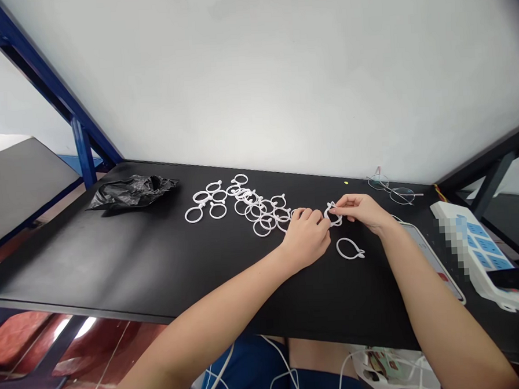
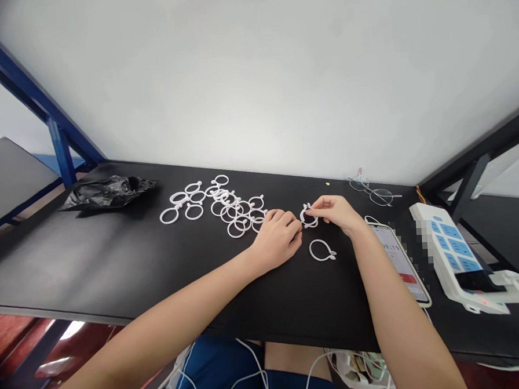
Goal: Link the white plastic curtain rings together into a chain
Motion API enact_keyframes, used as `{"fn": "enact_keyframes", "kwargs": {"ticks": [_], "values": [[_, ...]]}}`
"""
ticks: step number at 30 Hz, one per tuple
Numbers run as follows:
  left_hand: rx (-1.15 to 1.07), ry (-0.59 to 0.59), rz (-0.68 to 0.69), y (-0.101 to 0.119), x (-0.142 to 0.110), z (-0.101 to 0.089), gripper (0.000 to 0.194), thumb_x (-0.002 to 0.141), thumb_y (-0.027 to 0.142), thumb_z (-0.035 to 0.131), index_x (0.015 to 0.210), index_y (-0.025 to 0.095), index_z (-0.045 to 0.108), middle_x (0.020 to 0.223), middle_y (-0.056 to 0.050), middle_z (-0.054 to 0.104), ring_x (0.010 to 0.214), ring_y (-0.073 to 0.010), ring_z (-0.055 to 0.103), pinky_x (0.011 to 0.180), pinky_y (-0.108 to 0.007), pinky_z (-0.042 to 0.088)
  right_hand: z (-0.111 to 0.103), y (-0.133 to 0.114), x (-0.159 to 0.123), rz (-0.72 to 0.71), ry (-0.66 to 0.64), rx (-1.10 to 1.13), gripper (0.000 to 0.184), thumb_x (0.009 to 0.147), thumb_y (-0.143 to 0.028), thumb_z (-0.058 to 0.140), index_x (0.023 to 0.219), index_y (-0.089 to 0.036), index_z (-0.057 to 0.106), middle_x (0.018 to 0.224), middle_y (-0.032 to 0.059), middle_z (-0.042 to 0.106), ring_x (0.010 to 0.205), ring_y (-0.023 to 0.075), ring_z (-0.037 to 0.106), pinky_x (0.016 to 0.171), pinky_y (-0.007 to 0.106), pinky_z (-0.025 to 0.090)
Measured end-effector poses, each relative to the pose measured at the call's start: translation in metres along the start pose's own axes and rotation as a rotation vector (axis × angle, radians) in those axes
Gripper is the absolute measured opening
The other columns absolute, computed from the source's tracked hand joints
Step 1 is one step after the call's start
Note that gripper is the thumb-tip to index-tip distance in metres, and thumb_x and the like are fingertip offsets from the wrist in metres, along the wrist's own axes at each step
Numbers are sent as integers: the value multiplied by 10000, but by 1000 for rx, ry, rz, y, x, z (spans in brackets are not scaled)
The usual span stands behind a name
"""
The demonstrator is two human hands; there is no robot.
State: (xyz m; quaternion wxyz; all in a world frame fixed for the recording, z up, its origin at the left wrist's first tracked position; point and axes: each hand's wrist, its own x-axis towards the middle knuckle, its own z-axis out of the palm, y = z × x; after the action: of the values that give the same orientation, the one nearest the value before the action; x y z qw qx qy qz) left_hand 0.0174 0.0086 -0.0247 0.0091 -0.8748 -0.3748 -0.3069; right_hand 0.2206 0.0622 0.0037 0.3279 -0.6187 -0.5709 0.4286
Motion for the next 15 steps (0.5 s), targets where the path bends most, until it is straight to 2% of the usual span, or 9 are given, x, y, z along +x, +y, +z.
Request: {"fn": "enact_keyframes", "kwargs": {"ticks": [5,9,15], "values": [[-8,-28,2,1,1,-2,152,931,235,437,903,182,576,961,-57,588,919,-203,515,930,-365,371,-3,3,4,85,37,231,386,427,-313,906,665,-160,643,587,-13,600,480,53,430,403,197,302],[-13,-52,4,1,1,-4,147,930,236,436,912,176,569,970,-54,580,917,-199,513,901,-354,379,-2,1,4,129,38,387,339,457,-259,894,687,-159,665,558,-39,540,507,46,440,404,157,326],[-34,-67,-6,1,1,-5,139,922,229,440,949,172,564,994,-55,575,929,-203,512,893,-351,383,-2,-3,7,126,49,580,256,538,-166,837,716,-164,652,699,-16,618,529,45,486,381,144,319]]}}
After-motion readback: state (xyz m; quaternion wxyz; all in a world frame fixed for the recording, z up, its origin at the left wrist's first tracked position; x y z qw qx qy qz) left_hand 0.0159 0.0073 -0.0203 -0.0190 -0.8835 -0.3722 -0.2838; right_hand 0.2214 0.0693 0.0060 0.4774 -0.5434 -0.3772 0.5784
